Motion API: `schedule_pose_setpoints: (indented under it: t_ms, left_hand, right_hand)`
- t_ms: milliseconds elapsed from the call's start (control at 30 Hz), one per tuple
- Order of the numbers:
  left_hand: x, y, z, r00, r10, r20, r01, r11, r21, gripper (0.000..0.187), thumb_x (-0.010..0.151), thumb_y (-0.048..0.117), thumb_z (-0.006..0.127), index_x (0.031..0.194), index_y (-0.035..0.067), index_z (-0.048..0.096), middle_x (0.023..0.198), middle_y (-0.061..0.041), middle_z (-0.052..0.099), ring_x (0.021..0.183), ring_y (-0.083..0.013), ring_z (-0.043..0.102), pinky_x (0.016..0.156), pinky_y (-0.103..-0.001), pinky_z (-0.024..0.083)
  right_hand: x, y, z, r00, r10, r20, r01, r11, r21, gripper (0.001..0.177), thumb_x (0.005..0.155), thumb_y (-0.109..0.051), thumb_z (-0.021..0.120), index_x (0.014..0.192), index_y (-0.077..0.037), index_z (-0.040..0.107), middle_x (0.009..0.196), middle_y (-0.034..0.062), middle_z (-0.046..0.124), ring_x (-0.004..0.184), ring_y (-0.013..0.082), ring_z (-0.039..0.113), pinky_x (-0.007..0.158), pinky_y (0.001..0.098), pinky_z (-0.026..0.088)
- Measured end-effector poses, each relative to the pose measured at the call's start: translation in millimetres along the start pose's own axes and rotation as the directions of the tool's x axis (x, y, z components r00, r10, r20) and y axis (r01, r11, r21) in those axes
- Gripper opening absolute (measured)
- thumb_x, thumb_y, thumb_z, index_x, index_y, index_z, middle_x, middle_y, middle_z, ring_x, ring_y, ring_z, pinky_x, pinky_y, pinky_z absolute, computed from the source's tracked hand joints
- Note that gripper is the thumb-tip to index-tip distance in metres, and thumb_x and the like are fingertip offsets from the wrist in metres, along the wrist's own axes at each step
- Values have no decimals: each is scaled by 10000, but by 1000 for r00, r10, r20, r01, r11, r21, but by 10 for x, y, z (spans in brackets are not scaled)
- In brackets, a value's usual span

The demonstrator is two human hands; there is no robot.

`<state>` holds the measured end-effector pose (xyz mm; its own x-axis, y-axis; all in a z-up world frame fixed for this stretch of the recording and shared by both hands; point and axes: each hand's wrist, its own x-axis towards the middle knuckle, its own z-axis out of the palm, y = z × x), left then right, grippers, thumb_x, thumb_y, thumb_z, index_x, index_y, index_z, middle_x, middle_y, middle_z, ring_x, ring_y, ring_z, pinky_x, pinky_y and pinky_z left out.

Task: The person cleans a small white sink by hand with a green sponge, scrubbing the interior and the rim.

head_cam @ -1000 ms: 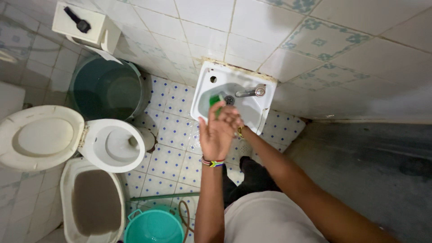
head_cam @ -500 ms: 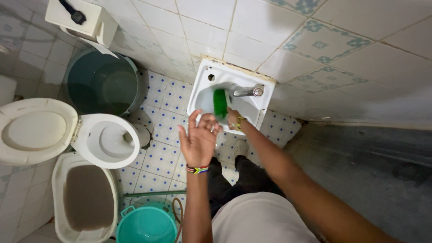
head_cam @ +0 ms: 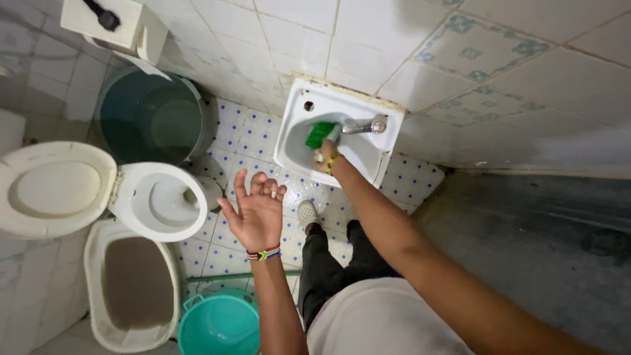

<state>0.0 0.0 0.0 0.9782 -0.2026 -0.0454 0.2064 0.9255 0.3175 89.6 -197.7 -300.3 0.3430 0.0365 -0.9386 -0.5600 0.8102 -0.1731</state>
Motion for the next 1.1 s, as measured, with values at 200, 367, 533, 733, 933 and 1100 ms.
schedule_pose_setpoints:
  t_ms: [200, 367, 533, 733, 933, 1100]
  left_hand:
    - [-91, 46, -104, 999, 46, -17, -47, 998, -30, 557, 984, 556, 363, 1311, 120, 480, 1144, -114, 566, 956, -233, 496, 920, -422, 375]
    - [-137, 50, -158, 996, 38, -83, -38, 999, 7, 554, 965, 555, 371, 1304, 130, 479, 1137, -101, 567, 973, -232, 506, 933, -431, 375]
    - [-188, 84, -144, 994, 45, -102, -43, 999, 29, 561, 970, 561, 371, 1312, 130, 480, 1134, -96, 569, 965, -230, 504, 943, -439, 374]
    - [-174, 89, -118, 993, 54, -106, -48, 997, 58, 555, 963, 564, 369, 1304, 139, 479, 1140, -96, 569, 972, -227, 506, 939, -444, 371]
    - [-225, 180, -123, 995, 74, -67, -66, 991, 113, 559, 988, 560, 363, 1329, 134, 487, 1154, -110, 569, 979, -228, 504, 939, -426, 370]
    - [-206, 207, -101, 994, 67, -92, -59, 995, 81, 559, 968, 563, 361, 1304, 135, 489, 1149, -107, 568, 963, -229, 498, 925, -423, 371]
  right_hand:
    - [-332, 511, 101, 999, -3, 49, 12, 986, -165, 260, 921, -426, 424, 859, -179, 475, 576, -10, 423, 437, 104, 400, 393, 233, 355]
    - [-94, -2, -196, 981, -47, 191, -73, 815, 575, 259, 960, -359, 440, 791, -184, 350, 526, -40, 373, 412, 99, 395, 394, 224, 383]
    - [-29, 274, -41, 999, -36, 16, 23, 851, 525, 376, 948, -499, 425, 975, -127, 473, 511, -47, 382, 426, 63, 391, 396, 200, 368]
    - [-46, 673, 278, 996, 9, 85, -42, 914, 404, 180, 885, -309, 410, 944, -152, 474, 579, 38, 410, 440, 131, 402, 392, 248, 417]
    - [84, -165, -275, 905, -189, 380, -331, 244, 911, 115, 787, -112, 443, 694, -51, 473, 496, 1, 444, 405, 100, 454, 397, 224, 456]
    - [169, 153, 141, 881, -175, 441, -194, 716, 671, 235, 734, -277, 511, 575, -109, 477, 412, 19, 488, 385, 159, 511, 403, 314, 476]
